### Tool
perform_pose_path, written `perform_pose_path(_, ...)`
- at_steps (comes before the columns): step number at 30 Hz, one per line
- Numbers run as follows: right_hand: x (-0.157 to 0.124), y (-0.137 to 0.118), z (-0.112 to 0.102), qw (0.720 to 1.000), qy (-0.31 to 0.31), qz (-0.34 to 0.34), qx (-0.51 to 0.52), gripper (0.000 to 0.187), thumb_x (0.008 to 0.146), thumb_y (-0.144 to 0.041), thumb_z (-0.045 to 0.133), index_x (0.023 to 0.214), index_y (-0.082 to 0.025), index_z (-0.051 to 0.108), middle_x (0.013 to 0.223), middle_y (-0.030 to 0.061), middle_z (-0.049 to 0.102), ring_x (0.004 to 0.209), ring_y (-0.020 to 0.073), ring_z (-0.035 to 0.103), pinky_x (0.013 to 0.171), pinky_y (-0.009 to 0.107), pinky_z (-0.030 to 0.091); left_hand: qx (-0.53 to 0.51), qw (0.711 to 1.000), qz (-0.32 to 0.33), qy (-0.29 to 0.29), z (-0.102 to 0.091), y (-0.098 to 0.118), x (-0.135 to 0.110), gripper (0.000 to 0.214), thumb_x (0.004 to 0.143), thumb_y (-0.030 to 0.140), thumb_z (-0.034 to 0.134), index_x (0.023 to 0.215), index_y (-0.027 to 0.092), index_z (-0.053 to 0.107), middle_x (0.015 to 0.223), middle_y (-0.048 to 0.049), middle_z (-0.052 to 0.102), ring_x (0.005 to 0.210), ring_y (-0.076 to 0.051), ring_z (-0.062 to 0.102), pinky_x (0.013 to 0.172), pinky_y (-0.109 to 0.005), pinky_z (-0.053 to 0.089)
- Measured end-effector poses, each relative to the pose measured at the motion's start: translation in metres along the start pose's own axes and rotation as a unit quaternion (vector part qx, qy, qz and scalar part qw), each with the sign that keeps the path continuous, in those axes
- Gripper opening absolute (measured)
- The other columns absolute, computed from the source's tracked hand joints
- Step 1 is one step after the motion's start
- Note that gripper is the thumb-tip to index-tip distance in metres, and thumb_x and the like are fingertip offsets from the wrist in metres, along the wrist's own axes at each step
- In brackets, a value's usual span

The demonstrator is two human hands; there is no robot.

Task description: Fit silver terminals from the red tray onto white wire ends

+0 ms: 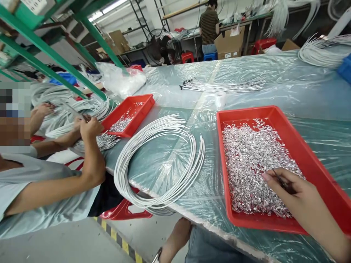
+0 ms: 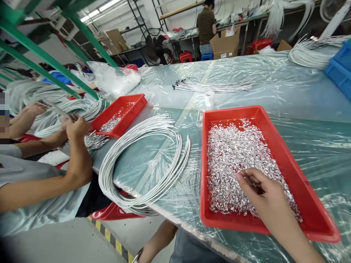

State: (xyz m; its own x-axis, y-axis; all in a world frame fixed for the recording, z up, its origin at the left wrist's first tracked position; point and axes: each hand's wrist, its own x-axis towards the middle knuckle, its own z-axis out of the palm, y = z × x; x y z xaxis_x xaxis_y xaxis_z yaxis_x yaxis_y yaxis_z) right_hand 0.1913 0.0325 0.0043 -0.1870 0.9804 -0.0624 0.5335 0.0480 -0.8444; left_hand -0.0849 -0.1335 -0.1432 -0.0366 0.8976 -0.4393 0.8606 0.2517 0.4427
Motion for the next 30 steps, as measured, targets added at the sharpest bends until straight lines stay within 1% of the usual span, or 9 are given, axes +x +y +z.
perform_pose_path(3, -0.001, 0.000, 0.001, 1.000, -0.009, -0.018, 0.010, 0.028, 0.081, -0.048, 0.054, 0.078, -0.021, 0.058, 0.062, -0.0011, 0.054, 0.056, 0.0150, 0.049, 0.050, 0.022, 0.038, -0.042, 0.993, 0.100, -0.038, -0.044, 0.026, -0.029, 0.020, 0.089, 0.032, 0.053, 0.079, 0.019, 0.065, 0.076, -0.0038, 0.066, 0.075, -0.017, 0.064, 0.067, -0.025, 0.050)
perform_pose_path(5, -0.001, 0.000, 0.001, 0.999, -0.010, -0.028, 0.018, 0.027, 0.082, -0.046, 0.053, 0.077, -0.021, 0.058, 0.063, -0.0011, 0.054, 0.057, 0.0154, 0.050, 0.051, 0.023, 0.038, -0.066, 0.988, 0.138, -0.011, -0.073, 0.046, -0.039, 0.029, 0.094, 0.033, 0.040, 0.081, 0.020, 0.063, 0.073, -0.0037, 0.065, 0.071, -0.015, 0.062, 0.066, -0.023, 0.049)
perform_pose_path(6, -0.001, 0.000, 0.001, 0.999, -0.010, -0.031, 0.021, 0.026, 0.083, -0.045, 0.053, 0.076, -0.021, 0.057, 0.064, -0.0010, 0.054, 0.058, 0.0155, 0.050, 0.051, 0.023, 0.038, -0.074, 0.986, 0.146, 0.041, -0.084, 0.055, -0.040, 0.029, 0.095, 0.032, 0.037, 0.086, 0.020, 0.061, 0.076, -0.0051, 0.064, 0.071, -0.016, 0.061, 0.068, -0.025, 0.048)
perform_pose_path(8, -0.001, -0.002, 0.001, 0.999, -0.005, -0.040, 0.027, 0.026, 0.084, -0.044, 0.052, 0.074, -0.020, 0.056, 0.061, -0.0020, 0.050, 0.056, 0.0148, 0.047, 0.051, 0.023, 0.037, -0.059, 0.960, 0.135, 0.240, -0.098, 0.069, -0.030, 0.021, 0.094, 0.030, 0.041, 0.090, 0.019, 0.059, 0.077, -0.0059, 0.061, 0.069, -0.018, 0.057, 0.066, -0.028, 0.046)
perform_pose_path(11, 0.000, -0.004, 0.001, 0.998, -0.002, -0.050, 0.040, 0.027, 0.086, -0.043, 0.050, 0.072, -0.020, 0.053, 0.059, -0.0035, 0.042, 0.054, 0.0136, 0.042, 0.049, 0.023, 0.034, -0.026, 0.936, 0.106, 0.336, -0.099, 0.076, -0.001, 0.017, 0.090, 0.029, 0.048, 0.100, 0.020, 0.058, 0.095, -0.0106, 0.060, 0.088, -0.026, 0.055, 0.077, -0.039, 0.043)
perform_pose_path(16, -0.001, -0.007, 0.000, 0.997, -0.019, -0.056, 0.043, 0.029, 0.088, -0.041, 0.048, 0.068, -0.020, 0.047, 0.058, -0.0047, 0.034, 0.053, 0.0127, 0.035, 0.047, 0.022, 0.028, -0.027, 0.943, 0.082, 0.322, -0.089, 0.070, 0.025, 0.022, 0.090, 0.031, 0.042, 0.095, 0.019, 0.060, 0.090, -0.0108, 0.060, 0.085, -0.030, 0.054, 0.076, -0.045, 0.041)
perform_pose_path(21, -0.001, -0.006, 0.002, 0.996, -0.021, -0.062, 0.057, 0.030, 0.089, -0.042, 0.046, 0.067, -0.020, 0.045, 0.057, -0.0053, 0.034, 0.052, 0.0122, 0.034, 0.047, 0.022, 0.028, -0.109, 0.956, 0.102, 0.251, -0.103, 0.077, 0.029, 0.021, 0.088, 0.034, 0.044, 0.085, 0.018, 0.056, 0.078, -0.0066, 0.057, 0.074, -0.024, 0.055, 0.069, -0.036, 0.043)
perform_pose_path(26, 0.000, -0.004, 0.004, 0.996, 0.010, -0.065, 0.057, 0.033, 0.089, -0.044, 0.045, 0.067, -0.020, 0.044, 0.057, -0.0054, 0.034, 0.053, 0.0124, 0.036, 0.049, 0.023, 0.030, -0.242, 0.951, 0.139, 0.137, -0.125, 0.098, 0.042, 0.034, 0.093, 0.044, 0.034, 0.084, 0.016, 0.052, 0.059, 0.0033, 0.042, 0.052, -0.013, 0.043, 0.050, -0.022, 0.036)
perform_pose_path(30, 0.000, -0.003, 0.004, 0.996, 0.008, -0.066, 0.062, 0.032, 0.089, -0.044, 0.046, 0.068, -0.020, 0.046, 0.057, -0.0044, 0.039, 0.053, 0.0129, 0.039, 0.049, 0.023, 0.031, -0.319, 0.928, 0.156, 0.115, -0.135, 0.129, 0.045, 0.041, 0.096, 0.044, 0.022, 0.092, 0.015, 0.050, 0.058, 0.0056, 0.030, 0.051, -0.011, 0.034, 0.049, -0.022, 0.031)
